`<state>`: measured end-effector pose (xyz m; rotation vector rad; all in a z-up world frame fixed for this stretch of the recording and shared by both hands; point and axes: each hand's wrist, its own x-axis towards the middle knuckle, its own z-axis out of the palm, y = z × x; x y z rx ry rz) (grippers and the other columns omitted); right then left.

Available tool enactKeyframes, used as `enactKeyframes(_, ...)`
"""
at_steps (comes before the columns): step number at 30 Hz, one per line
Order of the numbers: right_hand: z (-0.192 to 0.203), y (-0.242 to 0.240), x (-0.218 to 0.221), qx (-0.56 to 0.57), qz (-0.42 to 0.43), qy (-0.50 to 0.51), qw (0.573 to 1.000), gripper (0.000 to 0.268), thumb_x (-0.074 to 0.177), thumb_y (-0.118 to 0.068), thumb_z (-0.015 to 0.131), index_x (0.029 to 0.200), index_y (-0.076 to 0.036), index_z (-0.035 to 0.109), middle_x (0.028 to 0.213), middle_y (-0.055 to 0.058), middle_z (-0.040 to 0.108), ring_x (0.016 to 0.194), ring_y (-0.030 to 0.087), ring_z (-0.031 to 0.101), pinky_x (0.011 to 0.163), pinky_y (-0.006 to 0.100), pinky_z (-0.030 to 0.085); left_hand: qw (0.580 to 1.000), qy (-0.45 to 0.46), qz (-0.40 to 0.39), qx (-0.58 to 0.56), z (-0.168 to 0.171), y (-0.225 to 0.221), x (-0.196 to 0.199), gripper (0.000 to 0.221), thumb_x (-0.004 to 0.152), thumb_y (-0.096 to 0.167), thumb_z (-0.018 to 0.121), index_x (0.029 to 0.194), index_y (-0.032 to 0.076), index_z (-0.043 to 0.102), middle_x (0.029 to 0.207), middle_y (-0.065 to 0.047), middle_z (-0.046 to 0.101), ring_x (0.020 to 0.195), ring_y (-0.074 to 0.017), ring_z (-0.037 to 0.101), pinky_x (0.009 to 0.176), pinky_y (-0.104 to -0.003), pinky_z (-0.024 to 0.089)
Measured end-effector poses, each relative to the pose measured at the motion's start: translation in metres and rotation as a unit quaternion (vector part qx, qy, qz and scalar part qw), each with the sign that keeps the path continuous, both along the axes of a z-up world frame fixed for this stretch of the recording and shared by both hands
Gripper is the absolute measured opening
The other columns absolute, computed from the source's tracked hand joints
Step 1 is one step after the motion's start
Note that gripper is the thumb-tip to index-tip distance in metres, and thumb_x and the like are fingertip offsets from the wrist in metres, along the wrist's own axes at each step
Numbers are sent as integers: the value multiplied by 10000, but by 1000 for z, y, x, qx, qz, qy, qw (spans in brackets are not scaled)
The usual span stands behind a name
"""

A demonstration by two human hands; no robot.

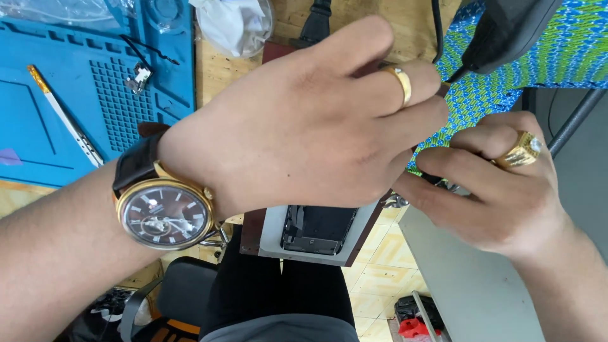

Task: Removing the front camera assembly and ribbon cables from a mobile phone screen using small pliers.

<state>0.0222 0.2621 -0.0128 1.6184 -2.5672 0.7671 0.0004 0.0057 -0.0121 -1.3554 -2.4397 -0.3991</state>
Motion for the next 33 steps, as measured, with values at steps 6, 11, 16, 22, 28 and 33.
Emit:
enactKeyframes(6, 1, -7, -10, 5, 28, 6, 1000, 399, 889, 187, 807, 714, -127, 635, 835, 52, 687, 746, 312, 527, 687, 427, 342, 999, 46, 12, -11, -5, -3, 3, 334, 1207, 198, 497, 906, 288, 611, 947, 88, 500, 979, -143, 482, 870, -303, 364)
enactKeyframes(11, 4, -4, -15, 35, 60, 8, 998, 386, 918, 157, 820, 727, -134, 654, 809, 69, 667, 698, 321, 461, 707, 463, 384, 998, 51, 27, 7, -9, 0, 6, 314, 1242, 260, 500, 986, 271, 681, 1027, 79, 554, 1076, -153, 491, 907, -317, 357)
enactKeyframes(16, 1, -6, -17, 48, 75, -25, 996, 458, 859, 248, 621, 622, -109, 458, 643, 72, 355, 638, 315, 310, 623, 460, 289, 998, 28, 41, 35, -13, 8, 8, 276, 1180, 226, 520, 965, 279, 685, 980, 87, 564, 1002, -158, 491, 863, -326, 372)
enactKeyframes(22, -17, 12, -14, 81, 116, -3, 990, 394, 866, 278, 652, 683, -22, 475, 686, 116, 377, 611, 286, 299, 579, 453, 205, 996, 24, 55, 69, -18, 10, 12, 322, 1207, 218, 579, 946, 267, 762, 1020, 110, 628, 1073, -155, 511, 965, -335, 398)
enactKeyframes(28, -12, -4, -16, 28, 115, -34, 992, 382, 844, 316, 541, 645, 10, 429, 661, 114, 380, 593, 271, 281, 564, 428, 148, 996, -18, 61, 65, -22, 9, 18, 328, 1205, 186, 692, 901, 264, 787, 1028, 78, 625, 1098, -210, 540, 1083, -391, 388)
enactKeyframes(33, -1, -20, -21, 11, 106, -54, 993, 403, 879, 304, 604, 639, -9, 518, 629, 109, 413, 586, 304, 319, 538, 436, 188, 992, -39, 56, 103, -29, 11, 21, 305, 1242, 147, 755, 948, 197, 825, 1059, 27, 697, 1190, -272, 581, 1154, -464, 362)
